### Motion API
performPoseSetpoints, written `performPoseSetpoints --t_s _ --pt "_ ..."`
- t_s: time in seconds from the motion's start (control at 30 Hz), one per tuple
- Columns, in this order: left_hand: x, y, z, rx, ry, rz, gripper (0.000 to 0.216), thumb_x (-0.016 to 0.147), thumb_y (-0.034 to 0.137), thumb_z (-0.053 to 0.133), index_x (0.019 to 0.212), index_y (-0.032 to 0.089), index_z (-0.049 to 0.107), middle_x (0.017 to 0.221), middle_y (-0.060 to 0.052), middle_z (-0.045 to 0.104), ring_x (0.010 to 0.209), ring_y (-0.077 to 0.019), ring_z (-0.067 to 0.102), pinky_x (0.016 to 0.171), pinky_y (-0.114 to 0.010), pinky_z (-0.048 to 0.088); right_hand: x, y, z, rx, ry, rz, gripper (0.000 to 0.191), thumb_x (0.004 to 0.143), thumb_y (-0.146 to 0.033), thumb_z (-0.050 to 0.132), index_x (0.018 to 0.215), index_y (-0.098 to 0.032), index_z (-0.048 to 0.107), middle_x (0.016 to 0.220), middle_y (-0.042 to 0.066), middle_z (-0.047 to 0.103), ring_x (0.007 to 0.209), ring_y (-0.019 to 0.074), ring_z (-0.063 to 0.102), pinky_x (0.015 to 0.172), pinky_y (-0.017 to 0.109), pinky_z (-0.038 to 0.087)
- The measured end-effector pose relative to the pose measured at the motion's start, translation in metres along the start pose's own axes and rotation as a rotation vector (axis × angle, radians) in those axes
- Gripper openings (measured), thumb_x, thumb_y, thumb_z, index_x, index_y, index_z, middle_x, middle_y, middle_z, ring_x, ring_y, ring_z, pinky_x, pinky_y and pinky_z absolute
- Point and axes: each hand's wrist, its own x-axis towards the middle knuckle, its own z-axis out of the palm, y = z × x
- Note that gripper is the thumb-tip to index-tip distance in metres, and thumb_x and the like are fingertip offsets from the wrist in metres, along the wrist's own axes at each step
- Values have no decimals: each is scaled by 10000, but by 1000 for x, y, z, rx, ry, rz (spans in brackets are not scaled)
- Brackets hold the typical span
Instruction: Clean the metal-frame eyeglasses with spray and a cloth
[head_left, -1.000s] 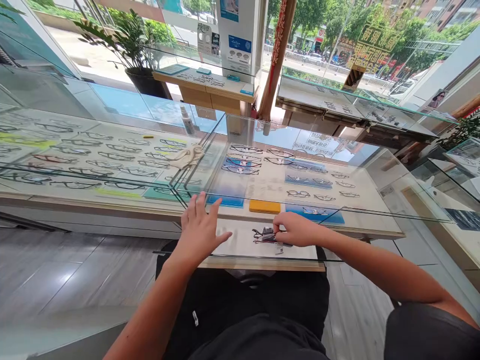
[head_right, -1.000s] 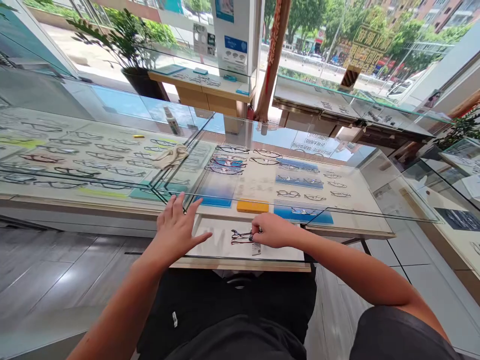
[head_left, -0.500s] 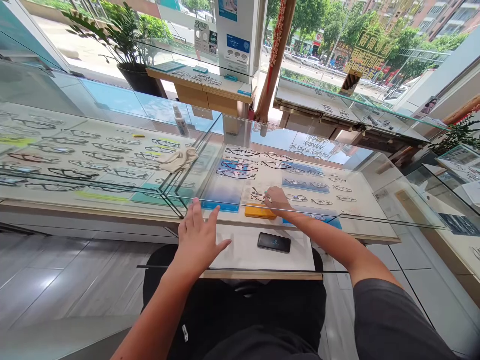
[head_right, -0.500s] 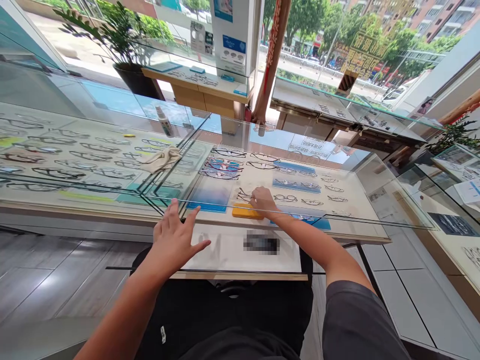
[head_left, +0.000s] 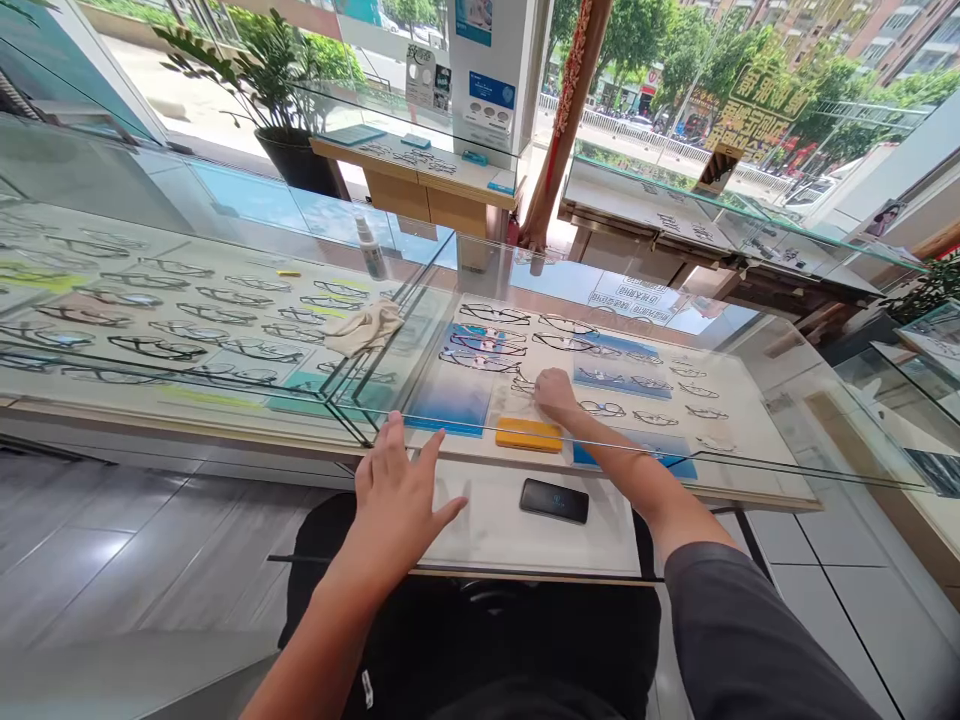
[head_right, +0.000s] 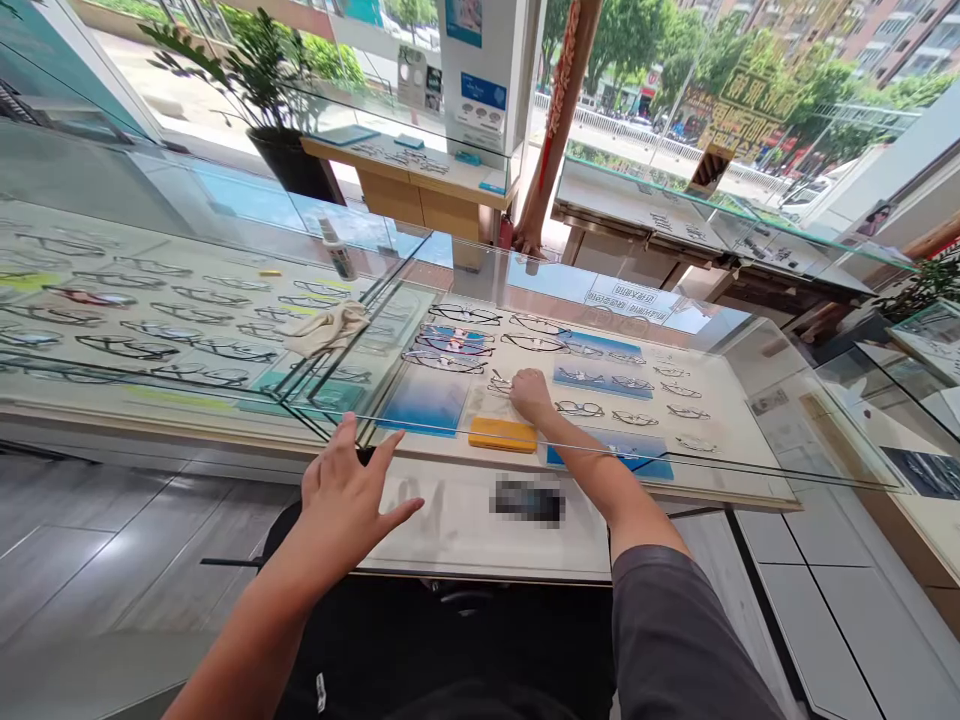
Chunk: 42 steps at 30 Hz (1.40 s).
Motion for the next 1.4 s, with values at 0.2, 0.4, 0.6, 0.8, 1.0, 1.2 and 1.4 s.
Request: performPoseSetpoints --t_s 0.2,0.4,0.6,0.8,1.0,1.2,1.4 --pt "-1 -2 2 -19 14 24 816 952 443 827 1670 146 578 1862 -347 86 1744 -530 175 1335 -693 276 -18 -7 12 -9 -73 -86 308 1075 -199 517 1103 -115 812 1202 198 788 1223 312 633 1146 423 382" --pt "0 3 -2 -9 -13 -18 792 947 418 848 1651 156 599 1861 -345 78 1744 -515 193 1341 -683 271 -14 -7 14 16 -105 -65 281 1061 -219 560 1103 -121 819 1225 184 801 1244 304 647 1146 409 390" --pt "0 3 -4 9 -29 -20 766 961 431 822 1642 154 608 1850 -351 66 1743 -516 185 1339 -673 273 -6 1 15 51 -143 -63 262 1038 -318 640 1103 -154 833 1279 158 805 1249 298 669 1121 404 416" --pt "0 3 -4 7 -31 -15 744 980 439 797 1643 159 609 1853 -352 64 1733 -526 208 1330 -682 284 3 8 13 63 -164 -72 282 1035 -274 614 1136 -159 851 1366 163 799 1280 280 667 1131 391 418" --pt "0 0 2 -10 -13 -4 737 983 453 788 1634 150 622 1853 -353 41 1727 -540 210 1330 -698 278 14 12 7 63 -159 -62 314 1012 -244 597 1168 -162 856 1426 160 793 1368 292 622 1197 409 380" --pt "0 -1 5 -15 -9 -9 752 965 452 809 1634 167 620 1854 -343 24 1739 -507 201 1345 -675 262 17 12 -7 55 -161 -75 279 985 -196 580 1014 -180 858 1328 148 822 1315 297 629 1171 421 399" --pt "0 -1 3 -6 -20 -7 730 987 461 775 1638 173 617 1858 -339 16 1745 -498 190 1338 -667 277 -5 -17 -36 61 -108 -101 299 1035 -218 549 1127 -130 819 1425 214 739 1355 343 587 1186 482 393"
